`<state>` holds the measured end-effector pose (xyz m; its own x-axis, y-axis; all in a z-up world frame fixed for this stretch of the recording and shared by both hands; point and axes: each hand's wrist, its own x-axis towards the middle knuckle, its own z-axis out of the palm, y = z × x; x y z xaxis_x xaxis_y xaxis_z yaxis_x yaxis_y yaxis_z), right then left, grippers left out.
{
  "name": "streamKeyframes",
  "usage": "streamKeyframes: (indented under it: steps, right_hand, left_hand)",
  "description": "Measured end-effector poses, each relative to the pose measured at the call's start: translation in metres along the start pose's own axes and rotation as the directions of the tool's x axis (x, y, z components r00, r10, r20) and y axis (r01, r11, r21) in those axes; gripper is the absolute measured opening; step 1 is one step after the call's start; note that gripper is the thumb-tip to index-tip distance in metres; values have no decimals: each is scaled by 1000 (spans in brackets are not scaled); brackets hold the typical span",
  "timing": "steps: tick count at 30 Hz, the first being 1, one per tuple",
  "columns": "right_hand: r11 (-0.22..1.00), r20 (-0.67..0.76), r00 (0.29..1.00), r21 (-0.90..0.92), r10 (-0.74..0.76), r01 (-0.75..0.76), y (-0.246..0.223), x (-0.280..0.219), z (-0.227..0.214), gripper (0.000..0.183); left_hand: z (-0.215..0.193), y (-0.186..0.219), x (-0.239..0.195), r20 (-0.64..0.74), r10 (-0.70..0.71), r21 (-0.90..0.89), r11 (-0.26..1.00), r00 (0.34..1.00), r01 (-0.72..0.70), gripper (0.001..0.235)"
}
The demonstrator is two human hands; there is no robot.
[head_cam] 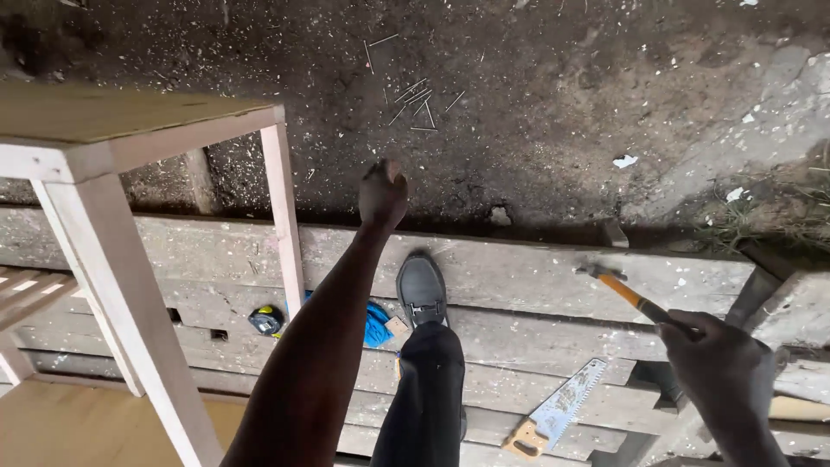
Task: Nailing wooden slats to a furniture frame using a hammer and nails to build or repair the structure.
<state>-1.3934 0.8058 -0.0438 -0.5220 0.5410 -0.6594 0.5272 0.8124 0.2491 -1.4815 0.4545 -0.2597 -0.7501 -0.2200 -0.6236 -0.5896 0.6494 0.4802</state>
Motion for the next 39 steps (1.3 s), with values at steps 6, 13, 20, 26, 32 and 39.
streamKeyframes:
  steps: [6,13,20,26,32,39]
  right_hand:
    - [969,-153,988,238,-27,63,26,20,20,23]
    - [855,-203,976,490,-75,168,10,11,22,16]
    - [855,-72,995,510,-70,97,63,43,54,19]
    - [787,-25,996,612,-84,82,111,92,78,20]
    - [811,-140,989,572,-52,124,32,45,21,10]
    - [985,-276,960,144,-50,93,23,24,10,13]
  left_hand:
    - [56,7,107,-292,279,188,955,915,-231,18]
    - [67,6,139,-280,463,471,830,841,-300,68]
    - [98,-15,160,-243,389,568,800,888,-195,20]
    - [101,-18,165,-237,441,449,840,866,-304,55]
    - [110,-14,168,110,120,814,559,987,-159,43]
    - [77,13,134,-441,227,244,961,868,-128,6]
